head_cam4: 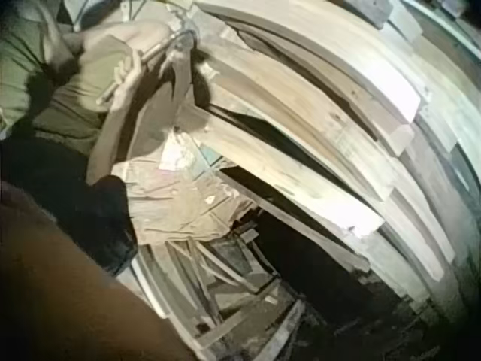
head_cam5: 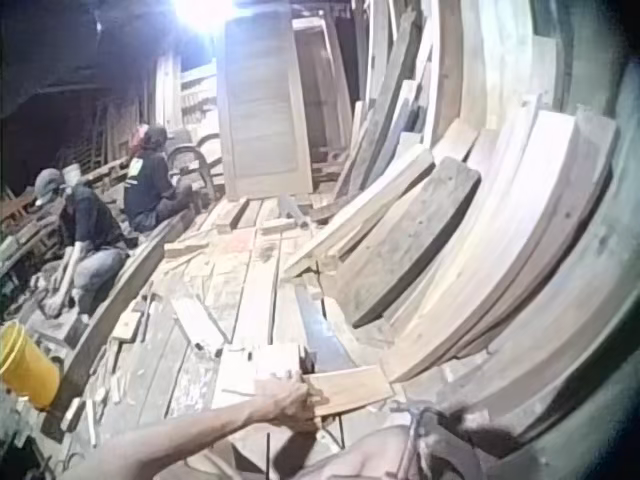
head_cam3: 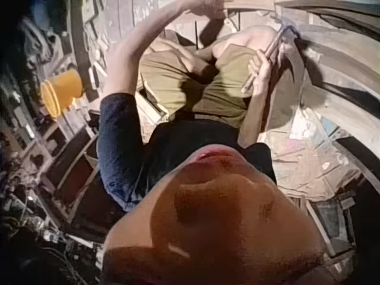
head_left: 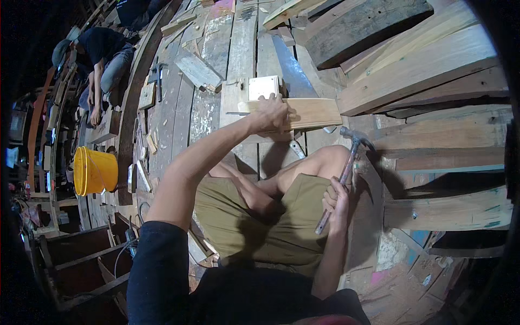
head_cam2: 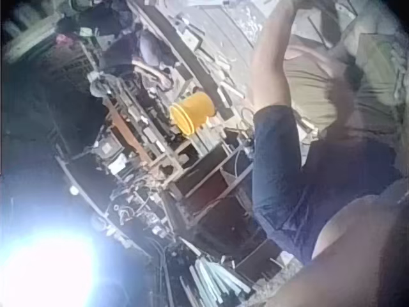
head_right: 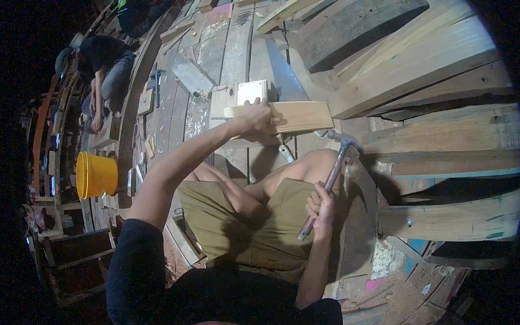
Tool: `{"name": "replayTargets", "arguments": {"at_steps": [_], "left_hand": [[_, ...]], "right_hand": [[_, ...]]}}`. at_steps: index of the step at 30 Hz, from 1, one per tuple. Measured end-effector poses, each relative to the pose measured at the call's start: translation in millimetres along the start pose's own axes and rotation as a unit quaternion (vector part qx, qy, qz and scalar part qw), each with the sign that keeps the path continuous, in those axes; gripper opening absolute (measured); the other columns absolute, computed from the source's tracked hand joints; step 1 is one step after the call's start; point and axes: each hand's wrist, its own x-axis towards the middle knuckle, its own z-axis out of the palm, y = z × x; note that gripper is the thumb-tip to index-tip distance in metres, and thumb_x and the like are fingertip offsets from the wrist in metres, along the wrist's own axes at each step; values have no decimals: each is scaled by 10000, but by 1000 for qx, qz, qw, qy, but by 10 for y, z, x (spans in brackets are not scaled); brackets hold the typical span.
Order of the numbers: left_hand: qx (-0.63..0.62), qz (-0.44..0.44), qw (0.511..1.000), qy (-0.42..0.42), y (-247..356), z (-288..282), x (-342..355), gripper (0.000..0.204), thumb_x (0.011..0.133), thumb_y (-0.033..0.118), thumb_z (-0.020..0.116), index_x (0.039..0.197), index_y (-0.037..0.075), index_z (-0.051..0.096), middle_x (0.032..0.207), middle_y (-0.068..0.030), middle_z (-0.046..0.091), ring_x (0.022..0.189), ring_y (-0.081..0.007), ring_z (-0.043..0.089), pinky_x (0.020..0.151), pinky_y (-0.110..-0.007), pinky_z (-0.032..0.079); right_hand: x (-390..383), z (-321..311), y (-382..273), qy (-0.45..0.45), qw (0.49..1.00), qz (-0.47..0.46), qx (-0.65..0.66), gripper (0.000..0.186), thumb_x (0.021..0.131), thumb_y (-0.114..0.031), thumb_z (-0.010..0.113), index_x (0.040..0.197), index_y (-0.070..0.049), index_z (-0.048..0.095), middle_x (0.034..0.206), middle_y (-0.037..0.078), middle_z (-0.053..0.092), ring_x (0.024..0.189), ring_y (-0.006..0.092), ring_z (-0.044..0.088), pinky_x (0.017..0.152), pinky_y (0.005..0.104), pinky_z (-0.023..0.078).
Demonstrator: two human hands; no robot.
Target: Using a chisel and hammer to shape or carve a block of wood.
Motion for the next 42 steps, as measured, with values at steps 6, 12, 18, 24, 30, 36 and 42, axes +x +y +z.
{"name": "replayTargets", "arguments": {"at_steps": [6, 12, 18, 24, 30, 36, 42], "left_hand": [[44, 32, 997, 57, -142, 53, -44, 478, 630, 400, 761, 1040, 165, 689, 1198, -213, 449, 1140, -377, 438, 879, -555, 415], [150, 135, 972, 122, -738, -165, -486, 525, 575, 412, 759, 1054, 221, 662, 1258, -170, 417, 1200, -331, 383, 916, -534, 370], [-47, 122, 984, 124, -1172, 264, -708, 634, 497, 257, 796, 1078, 74, 621, 1283, -207, 403, 1174, -390, 396, 957, -534, 362], [-133, 135, 970, 153, -1297, 609, -683, 635, 526, 327, 830, 1053, 36, 631, 1328, -263, 385, 1175, -419, 418, 1002, -448, 372], [-254, 131, 912, 293, -1349, 741, -888, 450, 772, 341, 710, 985, -46, 622, 1304, -289, 422, 1222, -420, 402, 1042, -444, 335], [-528, -139, 680, 490, -1221, 224, -1525, 286, 852, 234, 676, 777, -31, 599, 515, -43, 546, 432, -125, 535, 419, -279, 420], [-705, -27, 413, 576, -1156, -220, -1395, 334, 850, 218, 685, 644, 67, 471, 500, 8, 450, 366, -83, 423, 341, -237, 315]], "right_hand": [[8, 15, 23, -2, 1000, 14, 20, 23, 915, -145, 519, 892, -142, 522, 487, -96, 229, 347, 21, 190, 289, 198, 154], [2, 25, -14, 31, 999, 10, 9, 145, 928, -155, 491, 785, -163, 468, 488, -104, 233, 344, 21, 196, 284, 197, 167], [85, -106, 0, -24, 999, 11, 22, 95, 929, -158, 496, 837, -148, 473, 482, -96, 237, 335, 31, 196, 276, 204, 184], [123, -155, 54, -26, 999, 32, 28, 196, 923, -192, 524, 746, -154, 449, 477, -76, 235, 329, 44, 215, 263, 210, 199], [168, -344, 62, -17, 1000, 14, -7, 340, 953, -208, 469, 626, -162, 384, 475, -72, 222, 325, 48, 185, 250, 207, 175], [125, -231, 54, 11, 999, -3, -46, 303, 980, -223, 407, 688, -144, 393, 499, -65, 220, 349, 43, 189, 250, 208, 184], [75, 36, 101, 223, 964, -53, -136, 221, 962, -232, 455, 758, -148, 446, 506, -76, 262, 342, 26, 228, 251, 190, 208]]}}
